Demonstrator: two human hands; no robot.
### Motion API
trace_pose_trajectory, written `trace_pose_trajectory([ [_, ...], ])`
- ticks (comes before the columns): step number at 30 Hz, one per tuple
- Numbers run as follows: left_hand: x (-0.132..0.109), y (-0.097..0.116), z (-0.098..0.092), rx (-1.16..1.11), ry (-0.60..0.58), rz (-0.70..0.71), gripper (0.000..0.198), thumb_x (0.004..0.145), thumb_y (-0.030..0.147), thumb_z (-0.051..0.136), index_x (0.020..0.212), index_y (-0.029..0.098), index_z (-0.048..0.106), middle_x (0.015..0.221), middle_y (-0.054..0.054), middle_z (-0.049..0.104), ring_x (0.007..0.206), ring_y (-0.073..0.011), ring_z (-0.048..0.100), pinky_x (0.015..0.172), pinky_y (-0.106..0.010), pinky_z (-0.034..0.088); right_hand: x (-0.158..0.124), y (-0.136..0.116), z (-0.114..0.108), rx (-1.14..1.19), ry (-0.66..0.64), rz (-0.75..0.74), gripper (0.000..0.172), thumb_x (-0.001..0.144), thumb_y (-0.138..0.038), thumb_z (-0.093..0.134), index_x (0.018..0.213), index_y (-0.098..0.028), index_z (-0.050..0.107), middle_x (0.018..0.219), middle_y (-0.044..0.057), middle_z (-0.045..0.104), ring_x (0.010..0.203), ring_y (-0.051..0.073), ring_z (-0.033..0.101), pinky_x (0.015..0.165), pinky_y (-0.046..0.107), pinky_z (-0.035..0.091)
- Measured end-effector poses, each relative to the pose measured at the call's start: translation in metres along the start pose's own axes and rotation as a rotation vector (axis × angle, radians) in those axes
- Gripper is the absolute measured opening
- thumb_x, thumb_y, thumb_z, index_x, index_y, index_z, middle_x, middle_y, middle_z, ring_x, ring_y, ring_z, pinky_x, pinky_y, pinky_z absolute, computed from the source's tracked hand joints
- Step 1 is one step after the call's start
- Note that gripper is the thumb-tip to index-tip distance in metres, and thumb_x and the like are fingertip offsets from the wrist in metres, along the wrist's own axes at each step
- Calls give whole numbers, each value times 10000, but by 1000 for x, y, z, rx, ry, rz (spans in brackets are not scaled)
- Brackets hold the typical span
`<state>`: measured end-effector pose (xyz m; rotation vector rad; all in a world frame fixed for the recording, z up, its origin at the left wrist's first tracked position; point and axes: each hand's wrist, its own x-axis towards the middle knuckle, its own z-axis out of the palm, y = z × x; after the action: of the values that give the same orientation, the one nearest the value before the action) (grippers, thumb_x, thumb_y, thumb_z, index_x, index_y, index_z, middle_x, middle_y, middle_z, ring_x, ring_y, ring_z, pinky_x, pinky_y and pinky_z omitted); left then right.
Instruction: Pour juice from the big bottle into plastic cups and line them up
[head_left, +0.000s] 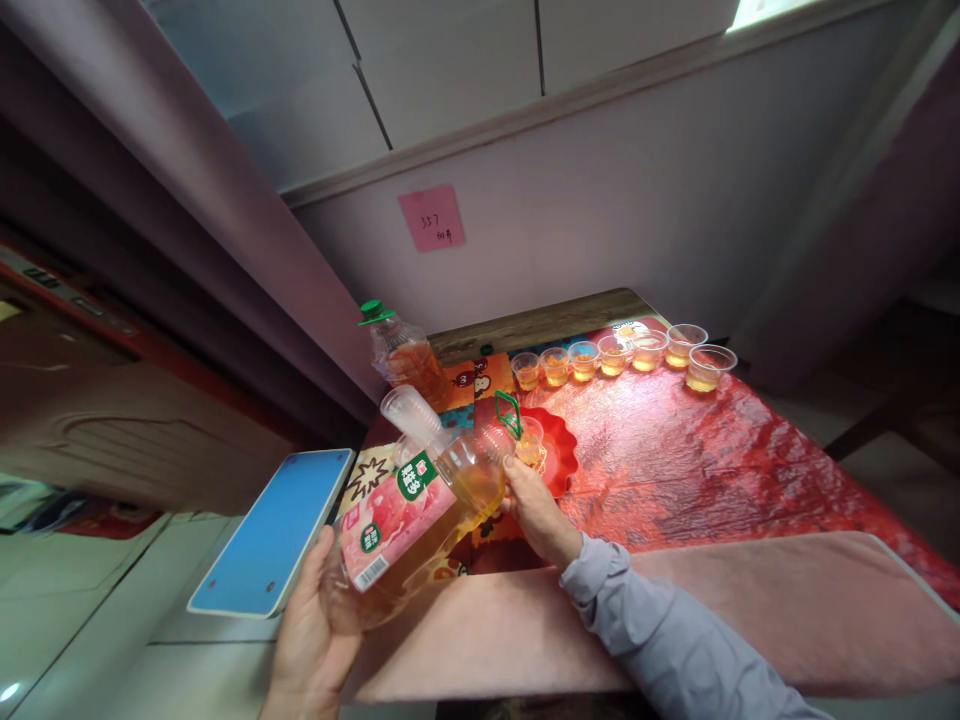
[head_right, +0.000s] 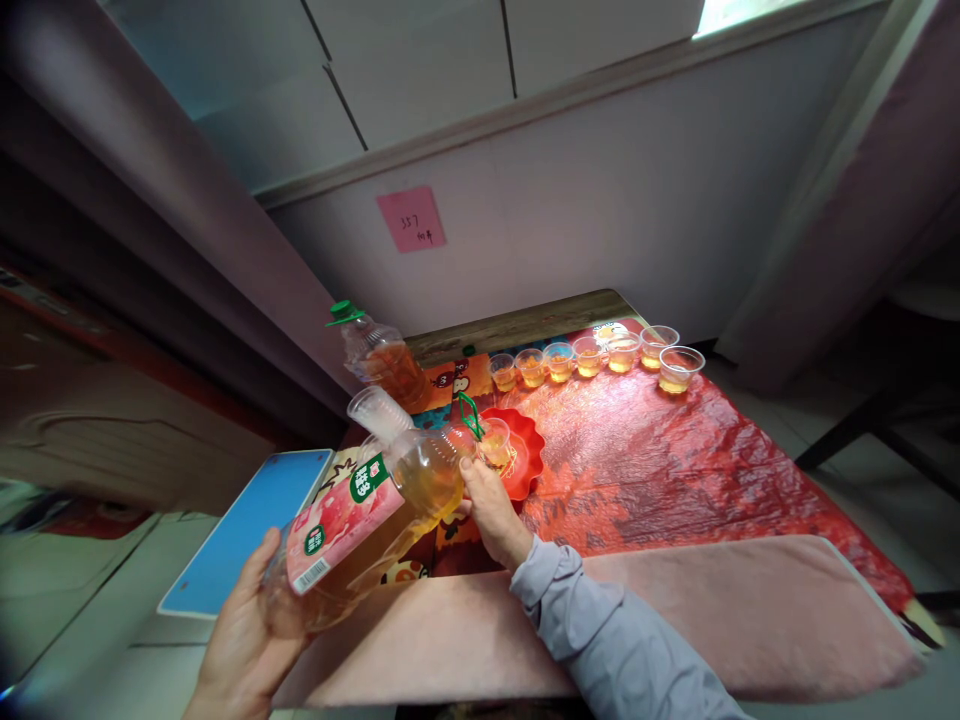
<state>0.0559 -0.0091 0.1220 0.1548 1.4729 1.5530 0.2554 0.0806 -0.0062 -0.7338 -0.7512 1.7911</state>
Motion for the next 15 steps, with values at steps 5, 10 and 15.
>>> trace_pose_trajectory([
  [5,-3,1,2,4,-7,3,558,1066,242,505,1600,98,583,1133,-156,849,1137,-376,804,1061,-585,617,0,0,0,12,-2,9,725,877,-896,670,1225,-268,768,1156,92,814,1008,273,781,814,392,628],
  [10,-2,0,1,-32,2,-10,567,1054,238,538,1602,106,584,1117,-147,853,1125,-371,809,1038,-564,633,0,0,1,23,1,23,726,882,-898,666,1239,-272,756,1192,83,814,1046,269,784,854,394,635],
  [15,-1,-1,2,-39,-1,-12,561,1053,235,536,1593,94,591,1133,-154,851,1123,-366,810,1031,-537,641,0,-1,2,-8,11,15,746,857,-924,655,1198,-268,749,1147,86,801,999,265,770,770,363,622],
])
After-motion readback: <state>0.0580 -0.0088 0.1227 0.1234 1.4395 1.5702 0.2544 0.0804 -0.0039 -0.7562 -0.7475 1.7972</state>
